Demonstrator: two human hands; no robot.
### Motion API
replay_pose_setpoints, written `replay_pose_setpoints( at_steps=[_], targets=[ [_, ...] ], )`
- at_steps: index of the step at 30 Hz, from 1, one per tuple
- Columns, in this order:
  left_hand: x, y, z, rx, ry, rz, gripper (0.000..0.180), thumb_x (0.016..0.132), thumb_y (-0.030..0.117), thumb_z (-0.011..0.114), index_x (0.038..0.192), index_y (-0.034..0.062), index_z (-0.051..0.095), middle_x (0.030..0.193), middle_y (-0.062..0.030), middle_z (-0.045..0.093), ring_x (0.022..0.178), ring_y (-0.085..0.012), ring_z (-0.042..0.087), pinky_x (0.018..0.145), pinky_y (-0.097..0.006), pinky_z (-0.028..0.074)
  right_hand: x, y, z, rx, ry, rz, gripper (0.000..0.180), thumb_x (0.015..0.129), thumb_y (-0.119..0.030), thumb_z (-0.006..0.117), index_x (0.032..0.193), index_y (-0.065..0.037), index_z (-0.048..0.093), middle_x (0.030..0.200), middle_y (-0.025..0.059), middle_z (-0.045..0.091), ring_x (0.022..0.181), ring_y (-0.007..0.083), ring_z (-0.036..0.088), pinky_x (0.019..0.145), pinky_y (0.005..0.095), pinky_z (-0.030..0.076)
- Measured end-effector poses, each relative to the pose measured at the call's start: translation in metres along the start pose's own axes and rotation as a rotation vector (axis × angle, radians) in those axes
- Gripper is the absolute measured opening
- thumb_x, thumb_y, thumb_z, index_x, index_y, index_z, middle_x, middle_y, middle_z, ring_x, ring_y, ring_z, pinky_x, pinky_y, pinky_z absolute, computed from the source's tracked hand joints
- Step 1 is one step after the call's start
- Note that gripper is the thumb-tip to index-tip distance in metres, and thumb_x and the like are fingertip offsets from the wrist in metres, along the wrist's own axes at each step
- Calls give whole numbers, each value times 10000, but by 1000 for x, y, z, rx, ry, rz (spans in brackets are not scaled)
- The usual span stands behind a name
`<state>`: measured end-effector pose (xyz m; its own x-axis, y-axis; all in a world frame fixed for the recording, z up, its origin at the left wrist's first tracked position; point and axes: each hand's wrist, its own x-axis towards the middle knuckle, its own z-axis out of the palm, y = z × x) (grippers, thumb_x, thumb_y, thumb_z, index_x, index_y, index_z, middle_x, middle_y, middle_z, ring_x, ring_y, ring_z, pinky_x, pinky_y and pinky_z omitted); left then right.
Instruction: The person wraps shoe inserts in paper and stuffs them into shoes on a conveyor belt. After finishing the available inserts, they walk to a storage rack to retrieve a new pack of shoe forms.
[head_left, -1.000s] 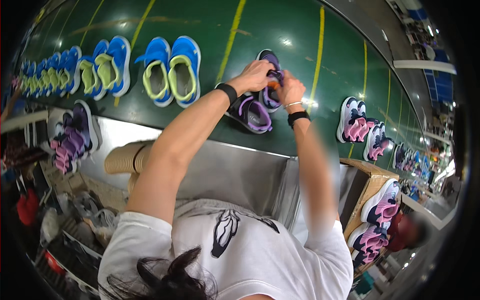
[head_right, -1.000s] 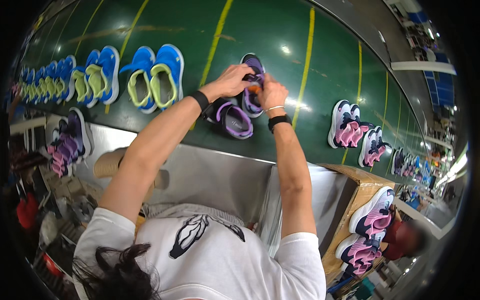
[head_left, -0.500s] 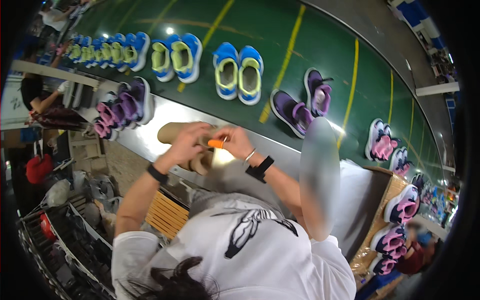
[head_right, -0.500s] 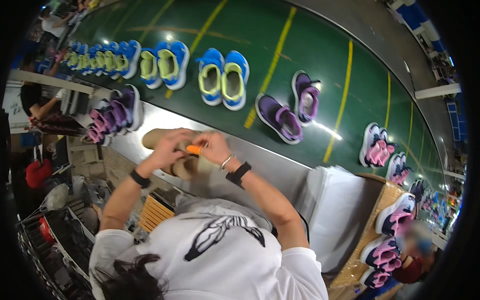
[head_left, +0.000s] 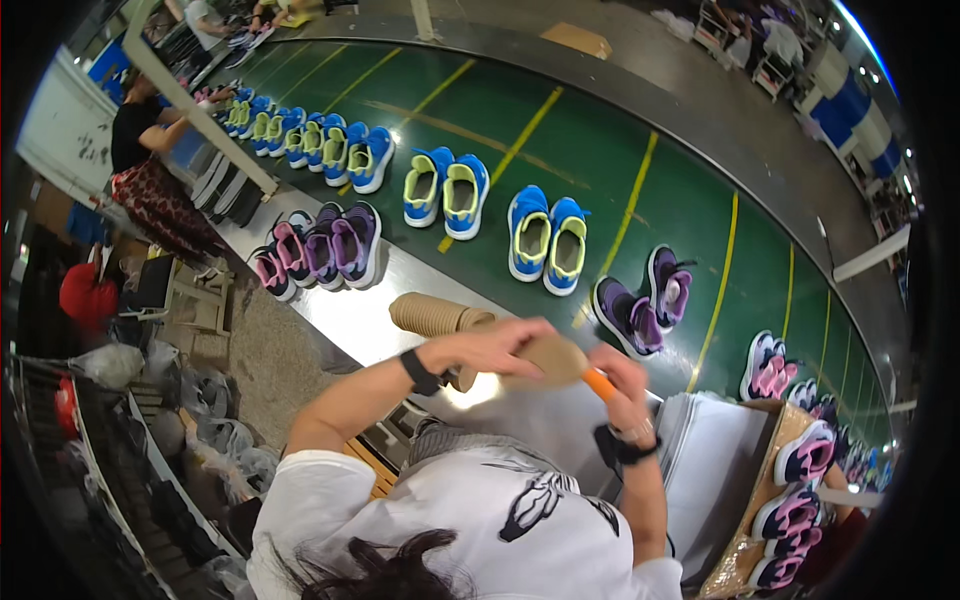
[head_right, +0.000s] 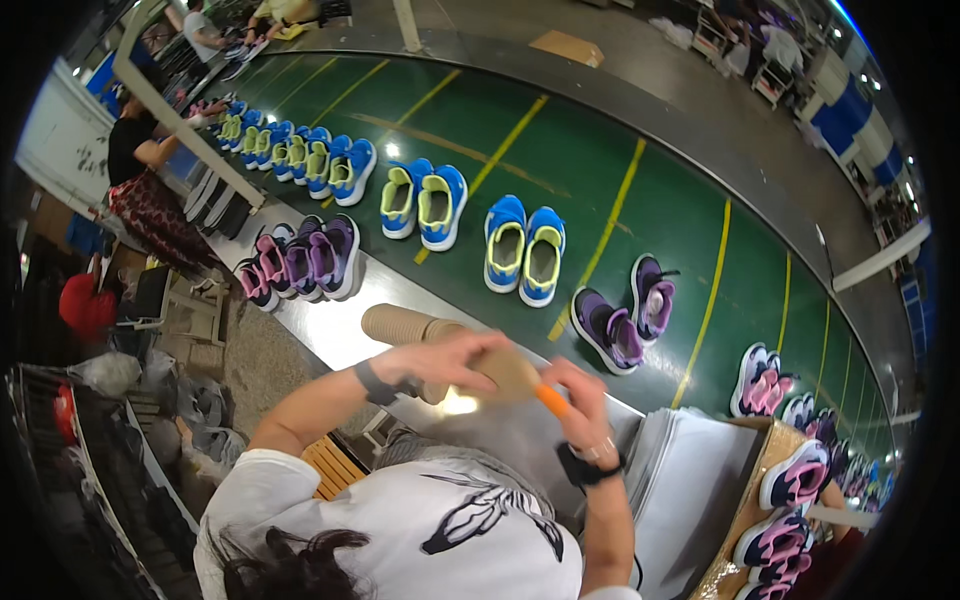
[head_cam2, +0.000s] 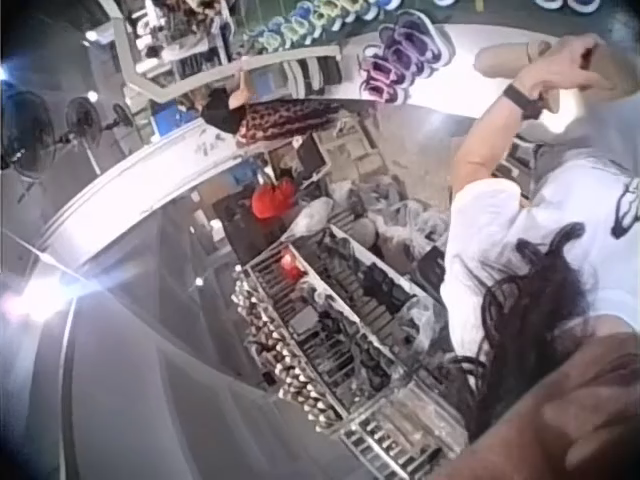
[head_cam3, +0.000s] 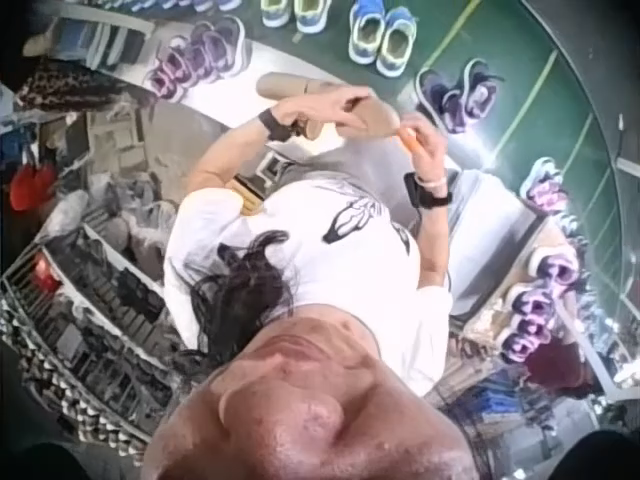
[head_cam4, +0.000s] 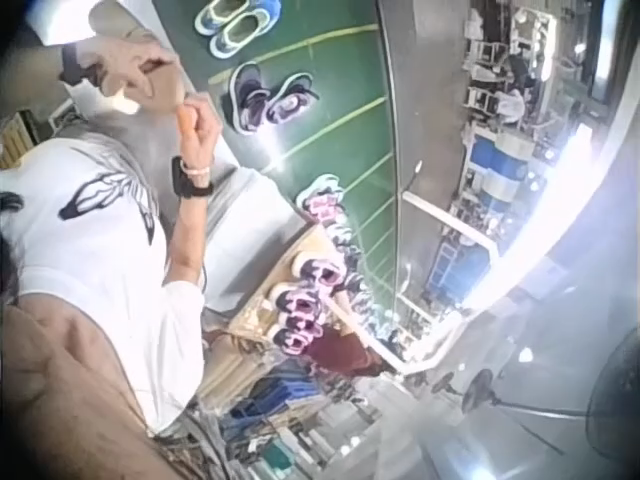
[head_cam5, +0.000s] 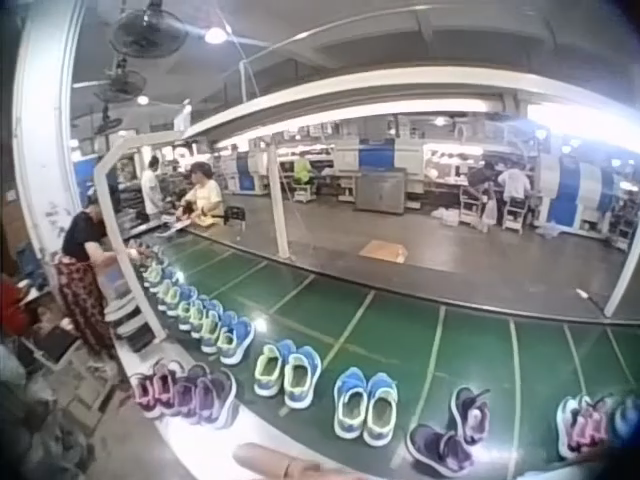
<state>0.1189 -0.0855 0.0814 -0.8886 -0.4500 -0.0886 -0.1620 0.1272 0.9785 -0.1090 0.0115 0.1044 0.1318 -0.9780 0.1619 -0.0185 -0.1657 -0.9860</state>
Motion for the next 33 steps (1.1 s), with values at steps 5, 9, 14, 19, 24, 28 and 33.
replay_pose_setpoints(
  at_steps=[5, 9, 14, 19, 24, 28, 33],
  targets=[
    [14, 0, 70, -173, -312, 45, 304, 842, 185, 658, 1075, 20, 552, 878, -10, 587, 805, -79, 520, 690, -260, 457, -137, -18, -96, -1191, 707, 33, 363, 805, -125, 657, 1127, 21, 573, 1168, 196, 579, 1079, 353, 545, 957, 413, 411],
    [2, -18, 114, -506, -360, -61, 343, 868, 206, 639, 1128, 19, 515, 924, -2, 578, 835, -76, 518, 713, -258, 455, -277, 64, -174, -1427, 565, 186, 261, 808, -67, 618, 1043, 45, 603, 1113, 201, 606, 1055, 366, 556, 953, 425, 419],
    [20, -43, 128, -552, -263, -181, 358, 879, 184, 611, 1170, 16, 486, 978, -35, 592, 868, -117, 553, 727, -280, 466, -285, 89, -225, -707, 835, 619, 187, 873, -40, 536, 1014, 53, 616, 1074, 131, 640, 949, 232, 619, 864, 333, 484],
    [68, -34, 124, -60, 386, -40, 473, 846, 71, 597, 1284, 29, 424, 1052, -158, 611, 880, -180, 607, 738, -348, 488, -162, 55, -140, 440, 855, 47, 274, 939, -101, 472, 1173, 19, 550, 1109, 116, 618, 1018, 201, 597, 865, 306, 487],
    [89, 25, 128, -319, 339, 427, 606, 873, 65, 524, 1422, 67, 269, 1345, -159, 445, 1238, -194, 444, 1024, -336, 357, -19, -14, -12, -837, 545, -430, 613, 790, -110, 664, 1329, 15, 400, 1366, 245, 408, 1275, 387, 396, 1054, 445, 314],
    [79, 9, 84, -712, -12, 389, 765, 812, 171, 675, 1434, 68, 241, 1430, -79, 342, 1315, -197, 339, 1079, -334, 294, 16, -36, -37, -689, 356, -390, 720, 714, -52, 702, 1351, -27, 366, 1373, 203, 382, 1261, 399, 385, 1051, 396, 324],
    [74, -32, 118, -206, -137, 402, 772, 780, 308, 721, 1380, 66, 301, 1343, -66, 428, 1207, -232, 446, 1024, -358, 358, 43, -49, -59, -1002, 467, -460, 675, 628, -42, 756, 1227, -56, 445, 1175, 182, 471, 1124, 373, 454, 967, 410, 377]
  ],
)
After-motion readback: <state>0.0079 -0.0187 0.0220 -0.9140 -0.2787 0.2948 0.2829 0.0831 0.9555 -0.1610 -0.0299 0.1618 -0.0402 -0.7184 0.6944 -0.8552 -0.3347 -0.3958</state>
